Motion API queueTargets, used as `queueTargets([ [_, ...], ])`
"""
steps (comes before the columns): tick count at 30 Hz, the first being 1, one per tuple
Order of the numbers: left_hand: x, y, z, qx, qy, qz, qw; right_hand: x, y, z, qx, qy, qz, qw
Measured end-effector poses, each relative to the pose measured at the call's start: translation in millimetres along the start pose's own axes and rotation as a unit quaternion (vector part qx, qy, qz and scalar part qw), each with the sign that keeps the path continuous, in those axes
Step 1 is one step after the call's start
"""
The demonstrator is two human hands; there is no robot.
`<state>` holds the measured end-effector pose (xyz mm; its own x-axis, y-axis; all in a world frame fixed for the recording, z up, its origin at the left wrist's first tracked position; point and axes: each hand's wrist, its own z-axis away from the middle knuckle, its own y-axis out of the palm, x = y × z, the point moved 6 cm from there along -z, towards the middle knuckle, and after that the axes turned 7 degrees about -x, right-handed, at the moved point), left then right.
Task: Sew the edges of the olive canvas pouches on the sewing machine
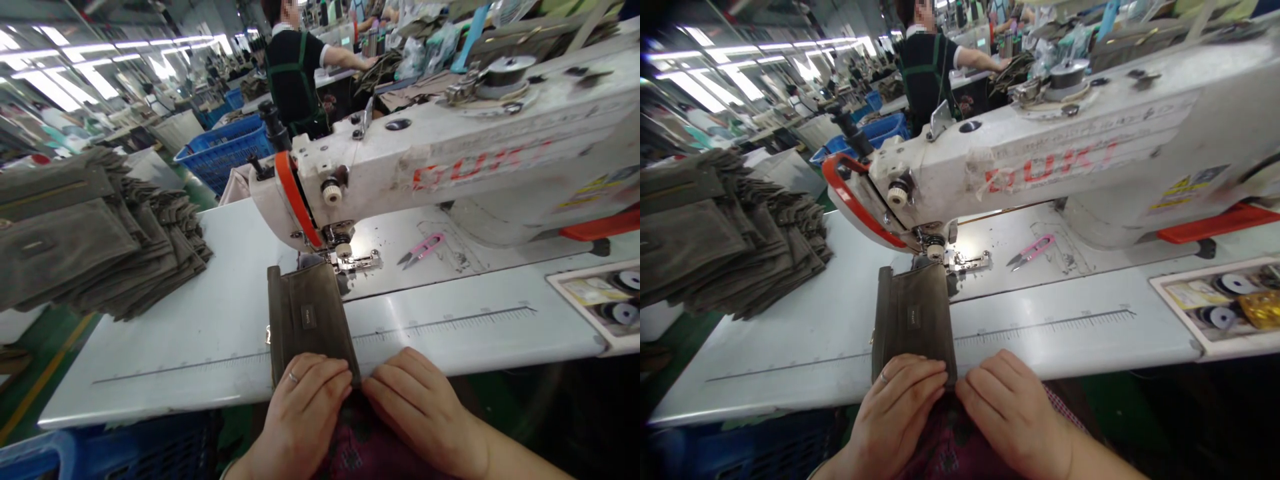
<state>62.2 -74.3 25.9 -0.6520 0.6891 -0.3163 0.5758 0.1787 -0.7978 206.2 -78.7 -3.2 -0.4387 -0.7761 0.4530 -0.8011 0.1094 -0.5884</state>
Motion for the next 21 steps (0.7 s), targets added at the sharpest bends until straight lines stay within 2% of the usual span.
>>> queueTargets([
  [5,1,1.5,8,-0.026,0.007,-0.004,1.000,3,-1,-6,-0.023,0.000,-0.013,1.000],
  [8,3,6.0,11,-0.024,0.022,-0.031,0.999,3,1,-6,-0.019,-0.002,-0.010,1.000],
  [12,3,9.5,11,-0.023,0.069,-0.045,0.996,0,2,-5,-0.015,-0.001,0.012,1.000],
  [17,-3,7.1,4,-0.015,0.129,-0.101,0.986,0,-7,-14,-0.058,-0.064,0.050,0.995],
  [21,6,-3.1,-16,0.037,0.070,-0.048,0.996,2,-2,-18,-0.049,-0.117,0.056,0.990],
])
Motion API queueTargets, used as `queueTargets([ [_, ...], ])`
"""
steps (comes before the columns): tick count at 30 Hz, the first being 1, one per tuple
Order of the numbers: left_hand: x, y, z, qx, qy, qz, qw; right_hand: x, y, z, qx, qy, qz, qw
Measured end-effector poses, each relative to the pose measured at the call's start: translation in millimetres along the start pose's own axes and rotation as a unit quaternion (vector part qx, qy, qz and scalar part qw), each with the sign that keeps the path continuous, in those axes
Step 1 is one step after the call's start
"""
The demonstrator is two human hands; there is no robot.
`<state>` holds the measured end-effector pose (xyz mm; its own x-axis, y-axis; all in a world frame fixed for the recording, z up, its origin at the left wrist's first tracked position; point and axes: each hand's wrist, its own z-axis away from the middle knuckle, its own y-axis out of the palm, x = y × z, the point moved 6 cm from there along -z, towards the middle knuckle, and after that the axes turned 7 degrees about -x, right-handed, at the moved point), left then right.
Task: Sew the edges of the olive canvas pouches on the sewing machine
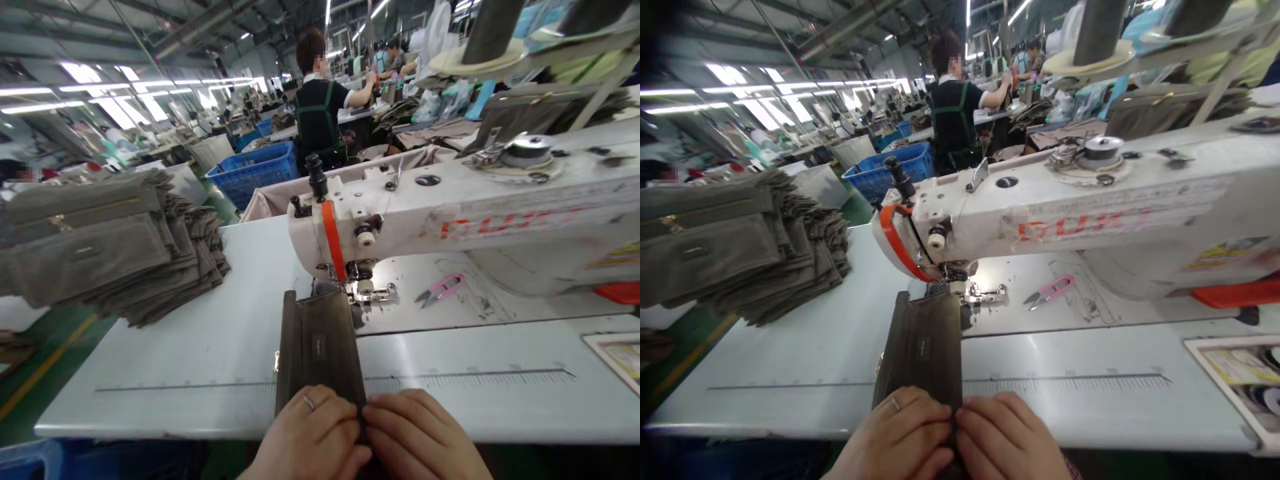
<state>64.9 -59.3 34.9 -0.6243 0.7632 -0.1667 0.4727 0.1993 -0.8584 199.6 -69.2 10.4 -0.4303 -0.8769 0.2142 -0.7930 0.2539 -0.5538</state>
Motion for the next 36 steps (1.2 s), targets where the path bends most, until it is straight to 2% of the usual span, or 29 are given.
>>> queueTargets([
  [4,27,2.5,-23,0.093,-0.054,-0.037,0.994,-2,7,-3,-0.010,0.016,0.021,1.000],
  [9,47,19.7,-35,0.138,-0.038,-0.055,0.988,-5,9,-11,-0.016,0.024,0.030,0.999],
  [15,41,18.3,-26,0.134,0.010,-0.066,0.989,-16,13,-21,0.008,0.034,0.017,0.999],
  [19,28,4.9,-14,0.027,0.055,0.013,0.998,-26,17,-27,0.031,0.058,0.001,0.998],
  [21,27,0.7,-12,-0.005,0.069,0.031,0.997,-31,18,-29,0.046,0.060,0.000,0.997],
  [28,41,1.5,-22,0.032,0.080,0.072,0.994,-41,18,-39,0.079,0.054,-0.006,0.995],
  [32,54,9.7,-21,0.068,0.065,0.078,0.993,-49,24,-41,0.107,0.076,-0.026,0.991],
  [36,66,14.7,-24,0.070,0.063,0.079,0.992,-59,28,-44,0.119,0.105,-0.035,0.987],
])
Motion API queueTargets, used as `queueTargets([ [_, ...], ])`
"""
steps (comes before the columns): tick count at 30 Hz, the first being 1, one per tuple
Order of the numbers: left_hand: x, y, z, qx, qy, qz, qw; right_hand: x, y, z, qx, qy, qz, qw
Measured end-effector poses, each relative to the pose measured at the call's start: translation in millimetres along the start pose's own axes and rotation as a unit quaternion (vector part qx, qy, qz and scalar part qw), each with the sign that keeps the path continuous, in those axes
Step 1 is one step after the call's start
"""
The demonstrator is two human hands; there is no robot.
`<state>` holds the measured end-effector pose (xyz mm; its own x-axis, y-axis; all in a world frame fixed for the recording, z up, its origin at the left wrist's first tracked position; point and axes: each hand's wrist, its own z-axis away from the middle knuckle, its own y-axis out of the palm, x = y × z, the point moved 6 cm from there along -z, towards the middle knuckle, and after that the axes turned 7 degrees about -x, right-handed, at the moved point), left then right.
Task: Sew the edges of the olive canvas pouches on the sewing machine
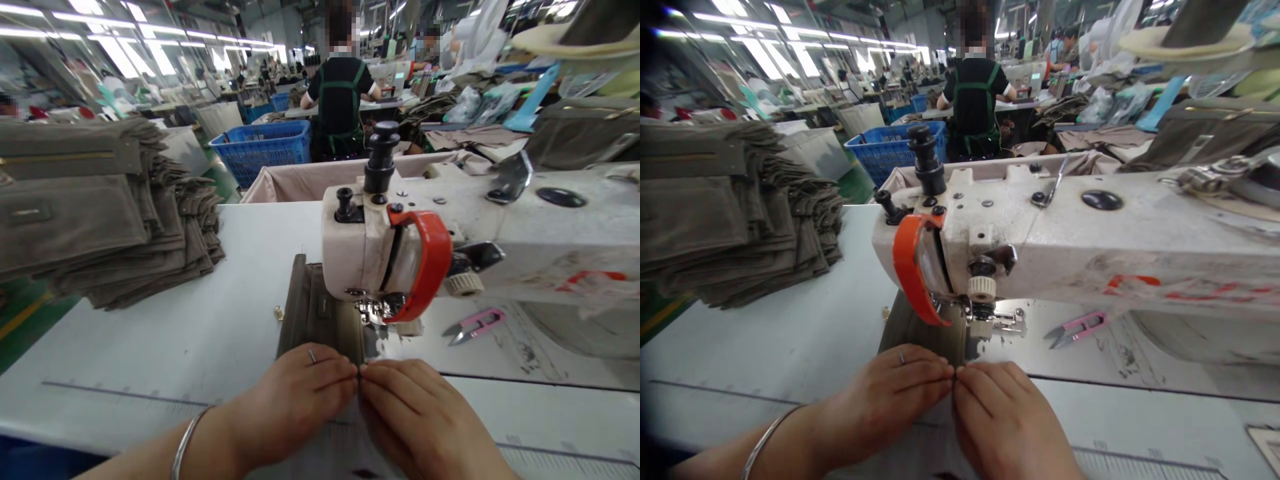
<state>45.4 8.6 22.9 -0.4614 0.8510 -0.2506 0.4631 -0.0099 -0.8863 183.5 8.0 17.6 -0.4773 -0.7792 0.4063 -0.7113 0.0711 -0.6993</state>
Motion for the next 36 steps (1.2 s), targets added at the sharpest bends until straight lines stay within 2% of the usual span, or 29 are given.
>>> queueTargets([
  [7,19,0.0,-11,-0.025,0.029,-0.050,0.998,-10,-2,-19,0.015,0.032,0.004,0.999],
  [10,27,0.9,-15,-0.018,0.028,-0.054,0.998,-16,1,-23,0.036,0.035,0.030,0.998],
  [15,43,0.2,-21,-0.046,0.007,-0.052,0.998,-32,8,-26,0.071,0.036,0.088,0.993],
  [21,62,7.1,-32,-0.010,-0.032,-0.049,0.998,-44,10,-29,0.076,0.037,0.111,0.990],
  [25,74,7.0,-37,-0.001,-0.067,-0.081,0.995,-48,11,-28,0.060,0.038,0.117,0.991],
  [30,86,8.1,-35,-0.020,-0.099,-0.089,0.991,-49,11,-27,0.044,0.040,0.108,0.992],
  [36,90,7.0,-36,-0.028,-0.099,-0.074,0.992,-47,6,-32,0.025,0.039,0.112,0.993],
])
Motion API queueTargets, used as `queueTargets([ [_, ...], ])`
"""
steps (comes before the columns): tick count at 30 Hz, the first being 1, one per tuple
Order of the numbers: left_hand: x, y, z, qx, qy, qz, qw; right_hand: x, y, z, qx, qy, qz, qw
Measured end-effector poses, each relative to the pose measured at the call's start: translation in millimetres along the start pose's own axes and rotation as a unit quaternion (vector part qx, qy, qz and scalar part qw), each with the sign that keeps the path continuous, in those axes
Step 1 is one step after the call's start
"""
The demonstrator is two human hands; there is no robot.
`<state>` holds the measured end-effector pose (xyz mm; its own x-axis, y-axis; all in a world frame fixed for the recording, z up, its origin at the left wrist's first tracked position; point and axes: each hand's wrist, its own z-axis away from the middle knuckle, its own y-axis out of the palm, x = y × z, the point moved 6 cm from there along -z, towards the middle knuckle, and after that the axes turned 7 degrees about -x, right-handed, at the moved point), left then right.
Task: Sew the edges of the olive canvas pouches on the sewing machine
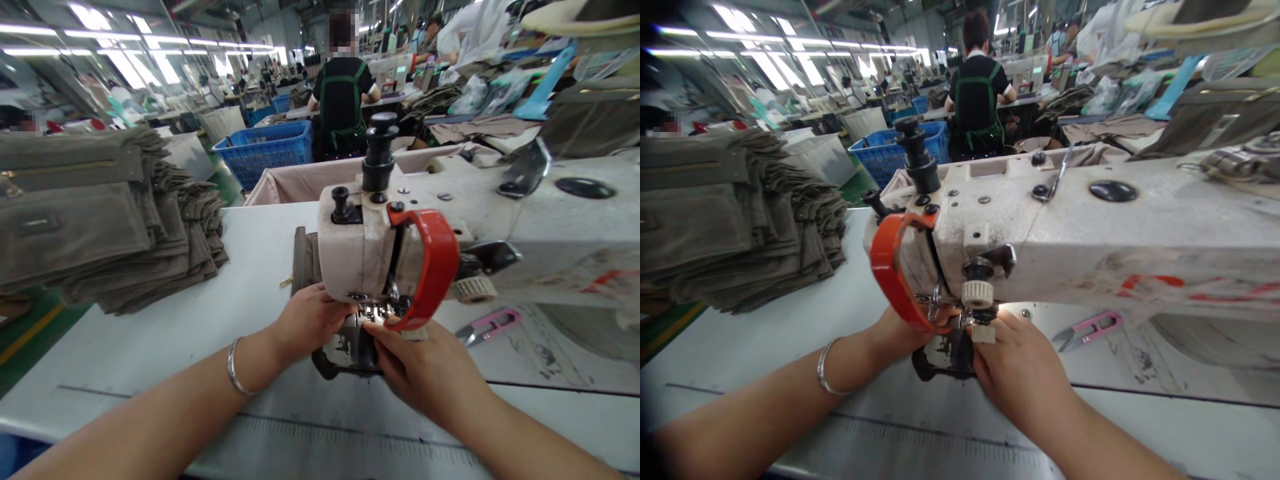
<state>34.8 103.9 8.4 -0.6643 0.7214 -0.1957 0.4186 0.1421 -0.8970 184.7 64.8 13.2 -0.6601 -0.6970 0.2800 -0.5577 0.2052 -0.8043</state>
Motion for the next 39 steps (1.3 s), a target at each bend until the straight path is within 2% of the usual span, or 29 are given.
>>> queueTargets([
  [3,-4,-5.8,-1,-0.003,0.001,-0.015,1.000,0,-1,-1,-0.007,0.002,-0.003,1.000],
  [6,-13,-17.3,0,-0.010,-0.036,-0.045,0.998,0,-1,-1,-0.005,0.002,-0.005,1.000],
  [12,-40,-22.2,9,0.092,-0.097,0.006,0.991,0,-1,0,-0.001,0.000,0.003,1.000],
  [19,-24,-30.4,20,0.088,-0.043,0.054,0.994,2,-2,0,0.020,-0.008,-0.011,1.000],
  [22,-25,-33.2,27,0.103,-0.072,0.083,0.989,3,-1,1,0.050,-0.022,-0.019,0.998],
  [27,-46,-31.0,39,0.120,-0.130,0.089,0.980,7,3,3,0.108,-0.023,-0.033,0.993],
  [32,-59,-21.2,44,0.154,-0.102,0.025,0.983,10,5,5,0.122,-0.019,-0.029,0.992],
  [39,-71,-19.0,35,0.158,-0.021,0.007,0.987,14,1,8,0.110,-0.040,-0.039,0.992],
])
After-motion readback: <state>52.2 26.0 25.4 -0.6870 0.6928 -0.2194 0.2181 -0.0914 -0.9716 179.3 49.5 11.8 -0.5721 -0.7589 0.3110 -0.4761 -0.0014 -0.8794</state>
